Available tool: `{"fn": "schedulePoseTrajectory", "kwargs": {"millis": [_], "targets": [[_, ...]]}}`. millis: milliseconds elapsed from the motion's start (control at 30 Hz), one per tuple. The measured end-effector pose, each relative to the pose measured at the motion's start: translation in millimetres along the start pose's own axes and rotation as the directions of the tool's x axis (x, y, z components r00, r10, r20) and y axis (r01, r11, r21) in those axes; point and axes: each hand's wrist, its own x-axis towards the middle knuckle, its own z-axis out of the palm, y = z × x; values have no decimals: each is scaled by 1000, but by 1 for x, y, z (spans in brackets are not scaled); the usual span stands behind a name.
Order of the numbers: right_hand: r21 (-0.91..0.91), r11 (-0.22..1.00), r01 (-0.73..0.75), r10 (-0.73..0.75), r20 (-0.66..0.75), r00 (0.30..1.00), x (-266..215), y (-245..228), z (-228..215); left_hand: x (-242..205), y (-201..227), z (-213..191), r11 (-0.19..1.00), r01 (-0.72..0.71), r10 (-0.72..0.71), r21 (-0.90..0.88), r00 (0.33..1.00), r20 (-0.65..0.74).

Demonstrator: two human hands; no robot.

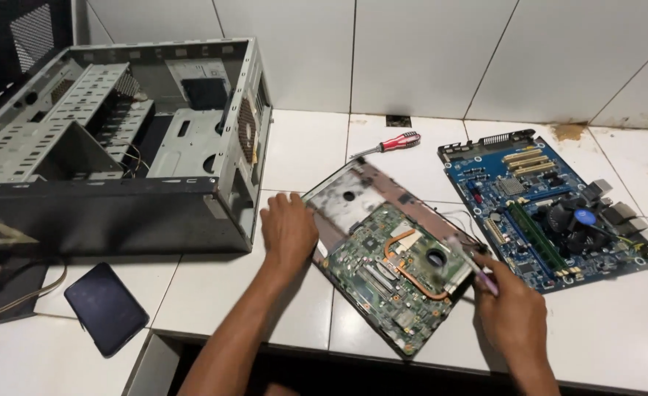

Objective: The person cleans a laptop motherboard with a toothbrush, focusing on the copper heat pipes and surrounding components. They then move a second motherboard and a black plastic casing aside to clear the workspace before continuing to scrub the laptop board.

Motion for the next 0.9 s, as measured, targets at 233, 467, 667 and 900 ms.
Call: {"fn": "schedulePoseTrajectory", "kwargs": {"millis": [233,467,667,900], "targets": [[459,879,-129,-46,353,935,44,-85,-27,-94,-14,-12,917,257,-190,304,954,-233],[321,944,70,-142,209,968,4,-84,-32,-154,-26,-37,909,141,-101,-392,988,121],[270,947,175,-239,227,944,-74,-59,-9,-166,-18,-28,933,-28,34,-358,999,11],[121,963,239,-229,-91,969,-138,-96,-11,-148,-11,-39,939,-184,182,-289,983,-35]]}}
